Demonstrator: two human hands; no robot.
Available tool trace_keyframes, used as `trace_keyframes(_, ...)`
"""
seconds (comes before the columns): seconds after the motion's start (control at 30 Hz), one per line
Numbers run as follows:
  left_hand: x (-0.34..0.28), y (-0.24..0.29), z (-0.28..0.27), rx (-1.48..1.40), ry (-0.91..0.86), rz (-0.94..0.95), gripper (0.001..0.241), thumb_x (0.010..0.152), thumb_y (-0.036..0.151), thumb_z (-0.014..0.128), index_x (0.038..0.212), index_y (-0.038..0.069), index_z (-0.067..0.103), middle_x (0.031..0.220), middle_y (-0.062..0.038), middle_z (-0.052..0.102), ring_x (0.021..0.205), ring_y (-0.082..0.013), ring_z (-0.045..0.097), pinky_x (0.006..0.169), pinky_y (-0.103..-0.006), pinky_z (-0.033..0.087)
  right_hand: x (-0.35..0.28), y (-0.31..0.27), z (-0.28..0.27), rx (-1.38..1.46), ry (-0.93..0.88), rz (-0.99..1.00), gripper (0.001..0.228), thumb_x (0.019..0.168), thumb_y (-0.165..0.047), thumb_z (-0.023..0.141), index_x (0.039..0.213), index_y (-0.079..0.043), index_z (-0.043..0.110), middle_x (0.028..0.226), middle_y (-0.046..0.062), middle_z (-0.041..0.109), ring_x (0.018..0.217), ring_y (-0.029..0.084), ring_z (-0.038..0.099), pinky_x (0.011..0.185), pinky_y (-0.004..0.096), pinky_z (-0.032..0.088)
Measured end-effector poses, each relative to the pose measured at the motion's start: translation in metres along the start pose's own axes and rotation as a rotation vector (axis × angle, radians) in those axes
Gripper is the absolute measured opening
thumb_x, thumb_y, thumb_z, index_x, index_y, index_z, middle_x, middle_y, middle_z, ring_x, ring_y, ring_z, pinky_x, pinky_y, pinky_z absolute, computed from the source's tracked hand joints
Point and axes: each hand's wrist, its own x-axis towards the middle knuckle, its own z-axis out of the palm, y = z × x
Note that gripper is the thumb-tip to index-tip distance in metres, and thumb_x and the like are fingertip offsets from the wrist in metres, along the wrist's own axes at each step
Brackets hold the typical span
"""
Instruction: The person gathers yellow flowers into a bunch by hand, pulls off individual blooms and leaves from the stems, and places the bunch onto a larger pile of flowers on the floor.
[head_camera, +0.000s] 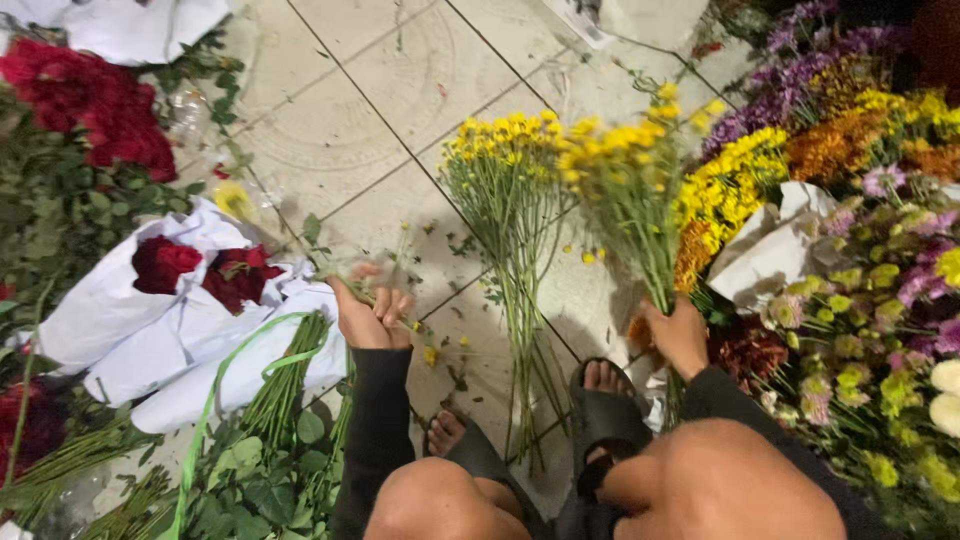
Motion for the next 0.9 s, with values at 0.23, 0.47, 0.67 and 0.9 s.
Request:
trace_keyframes(0.23,0.029,-0.057,0.003,0.447,0.192,0.444,0.041,0.110,0.039,0.040,0.091,0.014,0.065,0.045,-0.001,0.044,0.035,-0.0134,0.045,0.040,-0.0260,0.042,0.035,-0.020,-0.007,-0.314,-0.230,-0.045,0.059,0.095,-0.049,0.067,0.108,0.008,0.066,0.102,0.032,0.070,0.100,0.048,0.071,0.086,0.057,0.057)
trace_keyframes(0.47,-0.034,-0.166,-0.009,1.166,-0.125,0.853,0.032,0.106,0.035,0.043,0.121,0.010,0.056,0.090,-0.019,0.064,0.068,-0.0427,0.069,0.061,-0.0517,0.058,-0.107,-0.229,-0.082,-0.470,-0.522,-0.291,0.061,0.105,-0.048,0.053,0.147,-0.002,0.054,0.139,0.031,0.062,0.121,0.045,0.068,0.106,0.059,0.053)
trace_keyframes(0.67,-0.023,-0.206,-0.039,1.390,-0.382,1.702,0.008,0.098,0.010,0.061,0.095,0.004,0.066,0.099,-0.017,0.063,0.059,-0.0292,0.064,0.057,-0.0356,0.058,-0.108,-0.252,-0.019,0.532,-0.625,-0.691,0.060,0.105,-0.011,0.048,0.159,0.000,0.024,0.127,0.031,0.068,0.111,0.043,0.069,0.096,0.054,0.054)
trace_keyframes(0.9,-0.050,-0.133,0.021,0.983,-0.420,0.924,0.037,0.109,0.046,0.043,0.101,0.020,0.068,0.086,0.004,0.074,0.072,-0.0212,0.073,0.076,-0.0328,0.060,-0.091,-0.244,0.003,1.021,-0.378,-0.702,0.043,0.115,-0.028,0.033,0.149,-0.002,0.032,0.075,0.005,0.059,0.063,0.012,0.053,0.060,0.026,0.049)
